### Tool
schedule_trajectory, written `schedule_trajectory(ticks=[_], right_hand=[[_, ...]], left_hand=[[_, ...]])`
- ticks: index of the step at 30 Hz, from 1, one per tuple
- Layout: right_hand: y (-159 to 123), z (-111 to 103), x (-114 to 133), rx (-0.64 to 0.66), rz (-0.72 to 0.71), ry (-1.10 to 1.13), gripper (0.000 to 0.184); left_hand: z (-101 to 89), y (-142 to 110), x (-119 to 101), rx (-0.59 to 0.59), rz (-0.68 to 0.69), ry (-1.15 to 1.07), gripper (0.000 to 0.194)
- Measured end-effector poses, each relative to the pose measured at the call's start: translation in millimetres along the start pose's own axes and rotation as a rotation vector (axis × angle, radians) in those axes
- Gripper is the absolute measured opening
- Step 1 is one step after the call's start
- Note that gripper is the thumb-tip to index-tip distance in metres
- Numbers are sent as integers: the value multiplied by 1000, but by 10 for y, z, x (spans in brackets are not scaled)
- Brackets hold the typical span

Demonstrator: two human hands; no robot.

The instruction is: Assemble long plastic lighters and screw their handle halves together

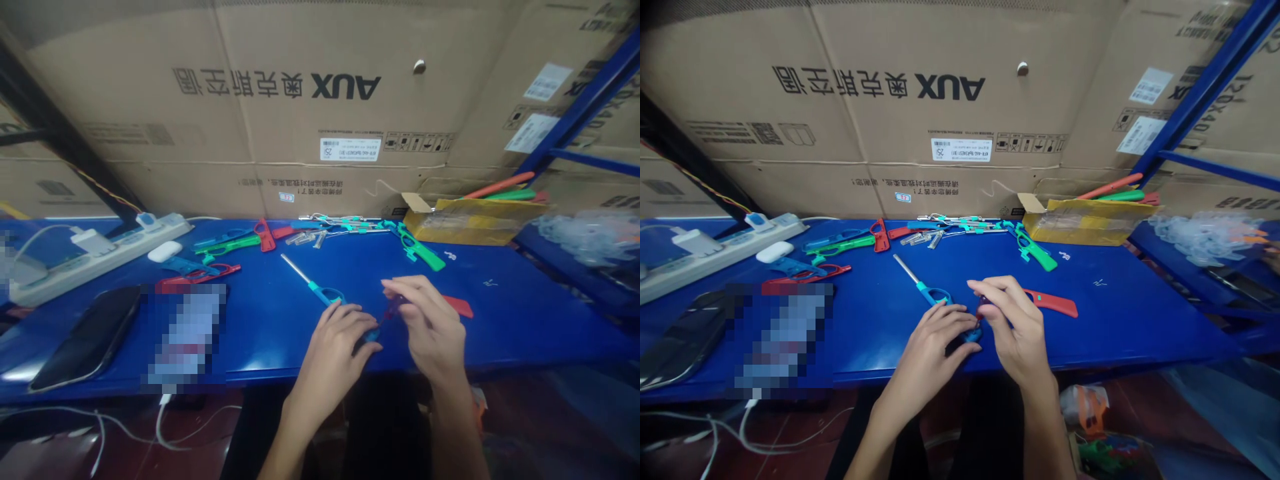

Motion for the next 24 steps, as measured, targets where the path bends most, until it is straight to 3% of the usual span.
schedule_trajectory(ticks=[2, 5, 9, 12, 18, 21, 24], right_hand=[[-62, -17, -27, 21, 58, 32, 30], [-111, -2, -79, -51, 144, 141, 30], [-42, 65, -78, -118, 54, 129, 32], [-5, 94, -47, -43, 8, 62, 27], [-126, 100, -67, 44, 184, 165, 42], [-140, 108, -105, -24, 189, 206, 43], [-117, 85, -122, -129, 113, 180, 31]], left_hand=[[-1, -2, 0, 1, 0, -3, 20], [4, -7, 0, 1, 1, -10, 20], [12, -12, 3, -1, 8, -5, 21], [11, -13, 1, -1, 13, 6, 21], [-5, -13, -10, 4, 8, 8, 19], [-11, -12, -11, 4, 6, 7, 20], [-10, -9, -10, 7, 6, 3, 21]])
Point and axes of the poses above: each hand's wrist, its own y-axis towards the middle knuckle, its own z-axis out of the palm, x = y × z, the point moved 2 cm from there along y, towards the middle knuckle, and after that the axes turned 9 degrees about -y, right-handed, at the moved point
